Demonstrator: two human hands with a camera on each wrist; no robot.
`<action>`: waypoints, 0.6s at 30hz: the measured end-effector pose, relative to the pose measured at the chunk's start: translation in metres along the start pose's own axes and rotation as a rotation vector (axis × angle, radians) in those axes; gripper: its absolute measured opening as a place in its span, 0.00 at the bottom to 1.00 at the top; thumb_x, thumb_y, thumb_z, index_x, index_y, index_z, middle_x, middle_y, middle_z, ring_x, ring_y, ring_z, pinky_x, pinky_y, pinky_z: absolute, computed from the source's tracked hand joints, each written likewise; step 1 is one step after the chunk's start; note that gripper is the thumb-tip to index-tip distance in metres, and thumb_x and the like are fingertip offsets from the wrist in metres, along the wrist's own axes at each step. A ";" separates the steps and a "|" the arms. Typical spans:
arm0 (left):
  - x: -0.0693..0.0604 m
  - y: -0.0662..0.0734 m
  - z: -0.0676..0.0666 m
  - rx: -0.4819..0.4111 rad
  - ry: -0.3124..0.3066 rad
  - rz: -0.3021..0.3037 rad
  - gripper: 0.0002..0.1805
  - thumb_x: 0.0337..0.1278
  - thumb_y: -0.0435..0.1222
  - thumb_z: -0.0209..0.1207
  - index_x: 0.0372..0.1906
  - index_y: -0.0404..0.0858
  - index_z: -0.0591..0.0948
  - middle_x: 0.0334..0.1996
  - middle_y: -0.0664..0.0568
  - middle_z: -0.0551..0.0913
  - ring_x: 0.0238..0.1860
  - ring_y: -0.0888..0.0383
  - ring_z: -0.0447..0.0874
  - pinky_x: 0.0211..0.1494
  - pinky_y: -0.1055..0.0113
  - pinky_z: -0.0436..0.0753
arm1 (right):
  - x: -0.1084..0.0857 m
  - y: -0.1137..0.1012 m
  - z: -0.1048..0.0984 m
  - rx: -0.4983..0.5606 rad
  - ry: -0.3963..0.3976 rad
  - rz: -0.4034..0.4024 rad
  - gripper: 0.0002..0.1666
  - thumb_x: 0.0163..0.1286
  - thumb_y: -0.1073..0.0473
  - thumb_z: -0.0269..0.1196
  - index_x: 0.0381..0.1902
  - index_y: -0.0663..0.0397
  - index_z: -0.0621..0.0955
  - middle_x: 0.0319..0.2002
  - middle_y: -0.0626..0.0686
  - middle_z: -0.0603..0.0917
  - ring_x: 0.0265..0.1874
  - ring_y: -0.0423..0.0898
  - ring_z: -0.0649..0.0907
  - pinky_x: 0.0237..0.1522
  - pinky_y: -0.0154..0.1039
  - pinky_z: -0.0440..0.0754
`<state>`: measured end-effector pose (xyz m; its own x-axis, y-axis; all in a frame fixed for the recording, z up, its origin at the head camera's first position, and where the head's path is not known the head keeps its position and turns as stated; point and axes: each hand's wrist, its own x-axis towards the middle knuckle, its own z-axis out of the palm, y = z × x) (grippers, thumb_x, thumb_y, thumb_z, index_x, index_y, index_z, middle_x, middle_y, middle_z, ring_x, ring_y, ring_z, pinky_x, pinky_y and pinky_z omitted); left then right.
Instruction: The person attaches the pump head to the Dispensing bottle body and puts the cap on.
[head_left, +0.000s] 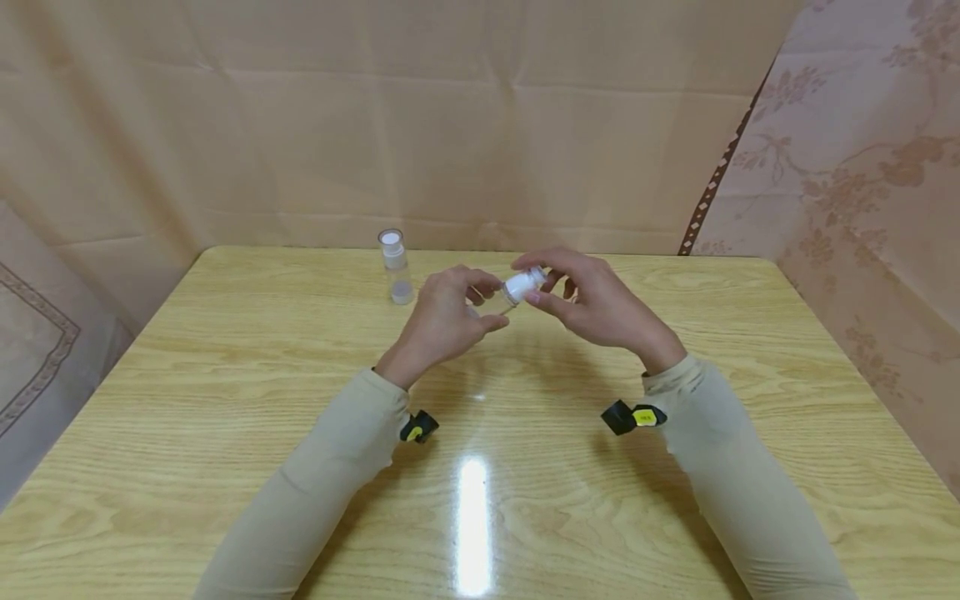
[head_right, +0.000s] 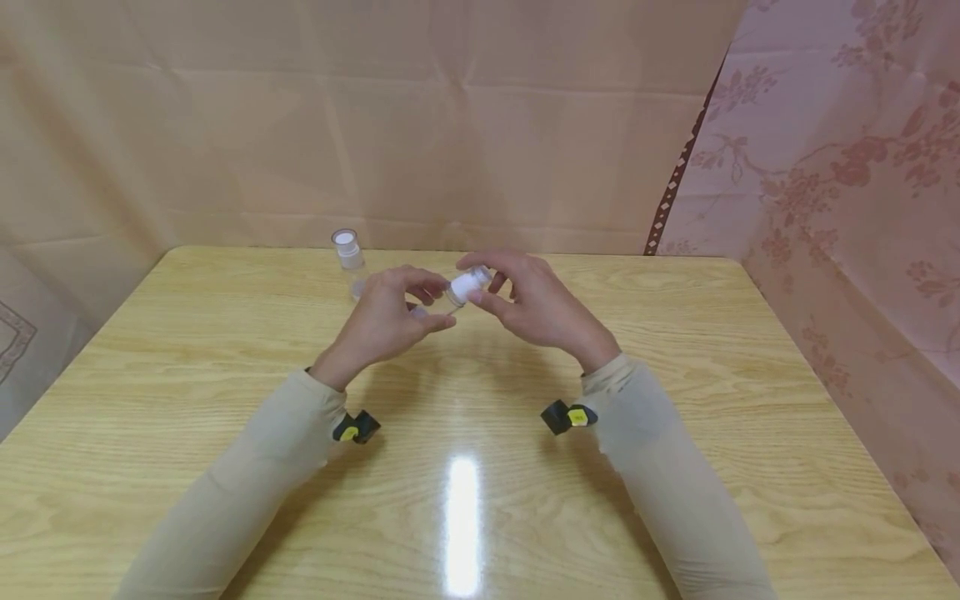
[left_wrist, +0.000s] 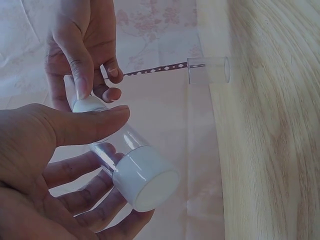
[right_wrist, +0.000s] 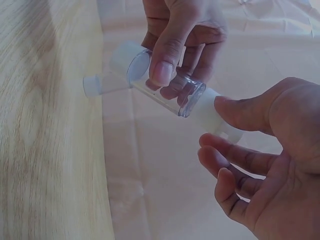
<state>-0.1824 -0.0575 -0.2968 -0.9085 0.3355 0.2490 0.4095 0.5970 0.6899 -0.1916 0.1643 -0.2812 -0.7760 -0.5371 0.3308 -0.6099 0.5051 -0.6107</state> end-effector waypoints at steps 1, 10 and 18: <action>0.000 0.000 0.000 -0.003 -0.001 0.000 0.21 0.53 0.35 0.75 0.52 0.34 0.86 0.47 0.43 0.86 0.46 0.50 0.84 0.48 0.58 0.84 | 0.000 0.000 0.000 -0.001 0.001 0.000 0.20 0.72 0.64 0.65 0.61 0.53 0.80 0.53 0.52 0.83 0.41 0.48 0.80 0.41 0.48 0.74; 0.000 0.000 0.001 0.015 -0.002 -0.002 0.21 0.53 0.35 0.75 0.52 0.35 0.86 0.47 0.45 0.85 0.47 0.49 0.84 0.48 0.57 0.84 | 0.001 -0.002 0.002 -0.018 -0.004 0.023 0.19 0.72 0.66 0.65 0.59 0.55 0.81 0.50 0.53 0.84 0.41 0.49 0.80 0.40 0.46 0.75; -0.001 0.000 0.002 0.077 0.033 0.032 0.22 0.51 0.35 0.77 0.52 0.35 0.86 0.46 0.46 0.85 0.45 0.50 0.83 0.48 0.57 0.83 | 0.002 -0.002 0.002 -0.022 -0.016 0.042 0.16 0.73 0.64 0.65 0.57 0.55 0.81 0.43 0.52 0.84 0.39 0.48 0.78 0.38 0.45 0.74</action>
<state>-0.1815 -0.0566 -0.2986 -0.8967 0.3316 0.2931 0.4421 0.6411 0.6273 -0.1911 0.1606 -0.2810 -0.7981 -0.5262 0.2935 -0.5807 0.5418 -0.6076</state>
